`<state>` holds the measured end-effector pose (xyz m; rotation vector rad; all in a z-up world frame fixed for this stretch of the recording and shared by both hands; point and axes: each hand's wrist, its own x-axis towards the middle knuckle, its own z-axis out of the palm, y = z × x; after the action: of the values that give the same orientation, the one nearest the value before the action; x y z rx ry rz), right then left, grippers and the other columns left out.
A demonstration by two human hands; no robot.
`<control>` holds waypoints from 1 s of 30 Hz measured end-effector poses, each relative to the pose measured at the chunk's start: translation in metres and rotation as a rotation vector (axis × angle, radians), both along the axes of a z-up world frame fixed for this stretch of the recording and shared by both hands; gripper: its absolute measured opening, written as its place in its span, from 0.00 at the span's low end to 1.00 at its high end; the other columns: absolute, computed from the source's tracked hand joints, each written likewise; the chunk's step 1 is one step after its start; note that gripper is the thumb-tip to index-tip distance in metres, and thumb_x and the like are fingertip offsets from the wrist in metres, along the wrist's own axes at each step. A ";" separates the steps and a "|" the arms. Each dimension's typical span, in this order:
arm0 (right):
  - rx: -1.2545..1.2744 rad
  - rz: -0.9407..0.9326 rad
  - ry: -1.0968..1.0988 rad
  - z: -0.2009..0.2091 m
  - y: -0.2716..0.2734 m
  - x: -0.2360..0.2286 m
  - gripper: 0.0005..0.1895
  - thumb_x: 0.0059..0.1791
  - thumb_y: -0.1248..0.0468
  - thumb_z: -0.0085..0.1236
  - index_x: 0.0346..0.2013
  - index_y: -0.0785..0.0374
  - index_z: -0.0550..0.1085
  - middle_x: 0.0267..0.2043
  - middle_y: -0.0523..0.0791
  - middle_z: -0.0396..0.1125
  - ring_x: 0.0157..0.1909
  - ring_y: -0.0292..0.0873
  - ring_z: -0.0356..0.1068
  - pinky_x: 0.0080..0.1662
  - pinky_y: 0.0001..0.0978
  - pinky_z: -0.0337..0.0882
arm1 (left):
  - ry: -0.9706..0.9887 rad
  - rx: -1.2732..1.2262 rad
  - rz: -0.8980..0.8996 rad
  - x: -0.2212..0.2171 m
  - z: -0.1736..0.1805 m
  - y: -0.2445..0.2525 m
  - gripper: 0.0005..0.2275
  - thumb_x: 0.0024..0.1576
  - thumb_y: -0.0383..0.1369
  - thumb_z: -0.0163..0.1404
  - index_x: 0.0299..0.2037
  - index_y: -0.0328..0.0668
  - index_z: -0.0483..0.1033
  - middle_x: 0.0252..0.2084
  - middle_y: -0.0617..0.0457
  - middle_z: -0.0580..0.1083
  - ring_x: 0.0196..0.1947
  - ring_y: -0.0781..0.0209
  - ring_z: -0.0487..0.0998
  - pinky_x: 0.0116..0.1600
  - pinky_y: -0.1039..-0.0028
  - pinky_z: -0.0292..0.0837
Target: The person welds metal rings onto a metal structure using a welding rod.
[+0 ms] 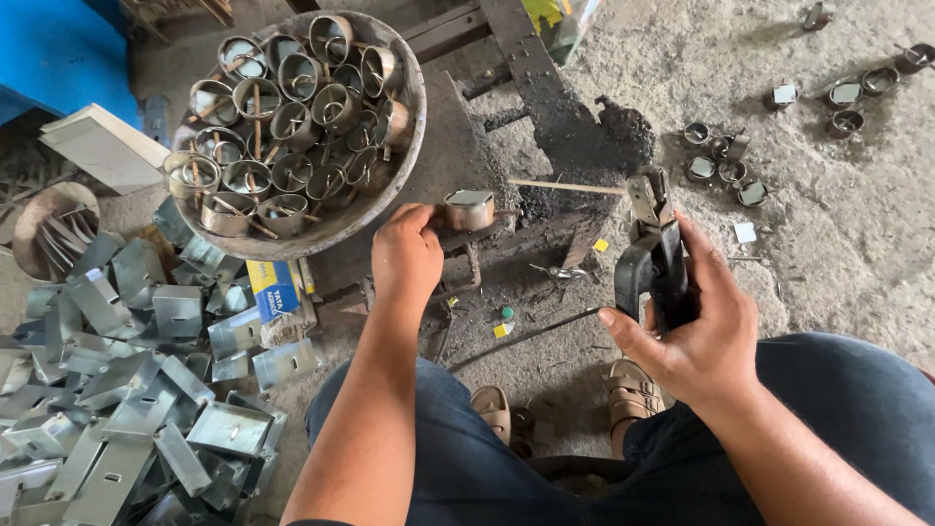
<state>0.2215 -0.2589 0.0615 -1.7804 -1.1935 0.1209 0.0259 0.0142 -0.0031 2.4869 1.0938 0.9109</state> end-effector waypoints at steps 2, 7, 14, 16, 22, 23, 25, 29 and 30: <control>-0.012 0.003 0.026 0.001 0.000 0.000 0.52 0.44 0.45 0.67 0.72 0.70 0.57 0.35 0.42 0.71 0.27 0.32 0.72 0.32 0.25 0.76 | 0.036 -0.092 0.004 0.000 0.008 -0.002 0.09 0.55 0.23 0.50 0.42 0.37 0.81 0.44 0.48 0.80 0.42 0.47 0.81 0.48 0.63 0.76; -0.014 0.000 0.019 -0.001 0.000 -0.001 0.51 0.44 0.46 0.68 0.72 0.71 0.58 0.35 0.42 0.71 0.28 0.30 0.72 0.34 0.24 0.76 | 0.118 -0.147 0.014 0.002 0.019 -0.008 0.06 0.56 0.27 0.54 0.40 0.39 0.82 0.38 0.49 0.79 0.38 0.46 0.80 0.44 0.62 0.73; -0.097 -0.012 0.025 0.012 0.000 -0.006 0.52 0.41 0.49 0.70 0.72 0.72 0.59 0.31 0.43 0.71 0.26 0.32 0.71 0.29 0.25 0.73 | 0.128 -0.178 0.031 -0.001 0.022 -0.014 0.05 0.57 0.30 0.56 0.41 0.40 0.82 0.38 0.48 0.79 0.39 0.46 0.80 0.44 0.61 0.74; -0.101 0.006 0.005 0.015 0.000 -0.006 0.53 0.40 0.50 0.71 0.71 0.72 0.59 0.35 0.45 0.72 0.25 0.31 0.71 0.27 0.24 0.73 | 0.114 -0.168 0.030 -0.003 0.019 -0.014 0.05 0.57 0.30 0.56 0.41 0.40 0.82 0.38 0.47 0.80 0.39 0.45 0.80 0.44 0.60 0.74; -0.041 0.050 -0.006 0.016 0.002 -0.009 0.51 0.40 0.53 0.72 0.70 0.72 0.60 0.41 0.47 0.73 0.27 0.30 0.71 0.29 0.22 0.74 | 0.058 -0.106 0.019 -0.005 0.013 -0.012 0.08 0.55 0.30 0.58 0.43 0.37 0.81 0.42 0.42 0.80 0.42 0.43 0.80 0.47 0.60 0.74; -0.041 0.048 -0.006 0.015 0.002 -0.011 0.51 0.40 0.53 0.72 0.70 0.72 0.60 0.41 0.47 0.73 0.27 0.30 0.71 0.29 0.22 0.74 | 0.070 -0.126 0.022 -0.005 0.014 -0.012 0.07 0.56 0.29 0.57 0.42 0.39 0.81 0.40 0.42 0.80 0.41 0.42 0.80 0.46 0.59 0.74; -0.044 0.004 0.067 0.013 0.003 -0.015 0.52 0.36 0.56 0.75 0.70 0.68 0.62 0.38 0.44 0.73 0.25 0.31 0.67 0.30 0.24 0.70 | 0.081 -0.146 0.024 -0.005 0.014 -0.012 0.05 0.57 0.29 0.57 0.41 0.40 0.82 0.38 0.42 0.80 0.40 0.42 0.80 0.46 0.58 0.74; -0.046 0.018 0.118 0.012 0.002 -0.015 0.52 0.36 0.57 0.76 0.71 0.66 0.62 0.39 0.42 0.73 0.26 0.29 0.66 0.29 0.22 0.69 | 0.033 -0.148 -0.021 -0.004 0.018 -0.013 0.05 0.56 0.28 0.56 0.40 0.42 0.82 0.37 0.43 0.80 0.38 0.42 0.81 0.43 0.58 0.74; -0.037 0.017 0.116 0.011 0.002 -0.015 0.52 0.36 0.57 0.76 0.71 0.66 0.62 0.38 0.42 0.73 0.25 0.29 0.65 0.29 0.22 0.68 | 0.058 -0.182 0.007 -0.004 0.019 -0.013 0.04 0.57 0.29 0.56 0.39 0.41 0.82 0.37 0.42 0.80 0.37 0.41 0.81 0.43 0.57 0.74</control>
<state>0.2063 -0.2569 0.0727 -1.7714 -1.1293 0.2545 0.0217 0.0007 0.0162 2.3744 1.1498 0.7112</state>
